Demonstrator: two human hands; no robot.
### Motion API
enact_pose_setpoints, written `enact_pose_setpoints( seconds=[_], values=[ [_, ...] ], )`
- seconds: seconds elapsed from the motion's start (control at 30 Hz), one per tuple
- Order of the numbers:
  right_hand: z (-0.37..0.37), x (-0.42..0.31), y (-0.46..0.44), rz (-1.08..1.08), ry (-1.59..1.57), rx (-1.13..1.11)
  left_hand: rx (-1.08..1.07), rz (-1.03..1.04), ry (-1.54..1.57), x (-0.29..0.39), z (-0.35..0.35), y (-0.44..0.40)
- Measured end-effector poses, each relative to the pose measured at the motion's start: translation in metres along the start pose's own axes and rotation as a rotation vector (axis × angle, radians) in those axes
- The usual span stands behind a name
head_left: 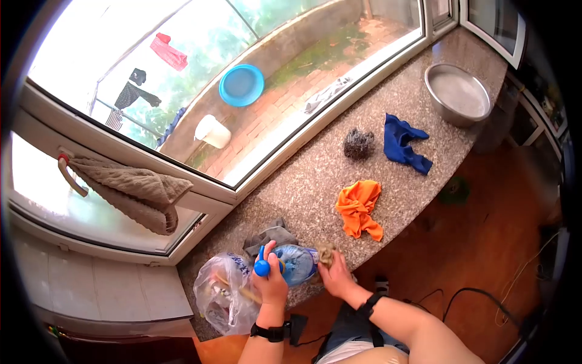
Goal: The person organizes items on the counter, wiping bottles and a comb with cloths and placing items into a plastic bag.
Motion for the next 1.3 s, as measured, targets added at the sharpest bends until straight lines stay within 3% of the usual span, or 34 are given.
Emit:
enact_pose_setpoints(
  seconds=[0.07,0.13,0.17,0.2,0.27,0.3,0.33,0.4,0.47,0.53,0.6,0.7,0.8,0.87,1.07,1.13,1.2,1.23,1.27,1.3],
  values=[
    [0.018,0.01,0.018,-0.038,-0.084,-0.092,0.042,0.06,-0.002,0.006,-0.004,-0.001],
    [0.007,-0.012,0.014,-0.153,0.04,-0.198,0.03,-0.105,0.149,0.002,0.0,0.004],
    [0.008,-0.001,0.01,-0.042,0.002,-0.224,0.035,-0.189,0.078,-0.009,-0.003,0.006],
    [0.009,0.008,0.007,0.071,-0.035,-0.247,0.051,-0.182,0.089,-0.016,-0.008,0.006],
    [-0.029,-0.033,-0.003,0.035,-0.04,-0.191,-0.021,-0.016,-0.07,-0.013,-0.009,0.007],
    [-0.042,-0.056,-0.01,-0.063,-0.106,-0.206,-0.093,-0.204,0.005,-0.009,-0.008,0.008],
    [-0.053,-0.079,-0.018,-0.161,-0.172,-0.222,-0.084,-0.199,0.015,-0.011,-0.012,0.006],
    [-0.069,-0.113,-0.032,-0.235,-0.207,-0.213,-0.168,0.025,0.307,0.006,-0.012,0.006],
    [-0.068,-0.17,-0.032,-0.659,0.159,-0.197,-0.204,-0.022,0.363,0.005,-0.013,0.005],
    [-0.045,-0.185,-0.052,-0.729,0.246,-0.293,-0.19,0.094,0.245,0.004,-0.016,0.006],
    [-0.009,-0.186,-0.072,-0.834,0.251,-0.509,-0.16,0.058,0.228,0.0,-0.018,0.004],
    [0.026,-0.185,-0.101,-0.843,0.24,-0.718,-0.096,0.154,0.093,0.003,-0.016,0.005],
    [0.072,-0.164,-0.104,-0.537,0.123,-1.157,0.029,0.165,-0.216,0.008,-0.014,0.006],
    [0.08,-0.17,-0.104,-0.596,0.238,-1.121,0.06,0.186,-0.272,0.01,-0.013,0.005],
    [0.093,-0.13,-0.122,-0.297,0.151,-1.197,0.077,0.26,-0.372,0.021,-0.015,0.0],
    [0.098,-0.106,-0.121,-0.358,0.265,-1.164,0.055,0.282,-0.405,0.024,-0.015,0.001],
    [0.099,-0.044,-0.098,0.507,-0.651,-1.038,0.009,0.327,-0.414,0.029,-0.011,0.001],
    [0.114,-0.016,-0.093,0.563,-0.737,-1.042,0.001,0.341,-0.402,0.03,-0.01,0.0],
    [0.121,-0.002,-0.099,0.564,-0.735,-1.044,0.004,0.339,-0.402,0.03,-0.011,-0.002],
    [0.117,-0.013,-0.119,-0.098,-0.154,-0.976,-0.04,0.324,-0.381,0.03,-0.01,-0.006]
  ],
)
Point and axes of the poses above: each hand's wrist, its own y-axis away from the middle knuckle, its own z-axis out of the palm, x = y × z, the point moved 10 cm from there along -y, towards the middle knuckle, and after that the axes turned 14 degrees about y, right-handed, at the moved point
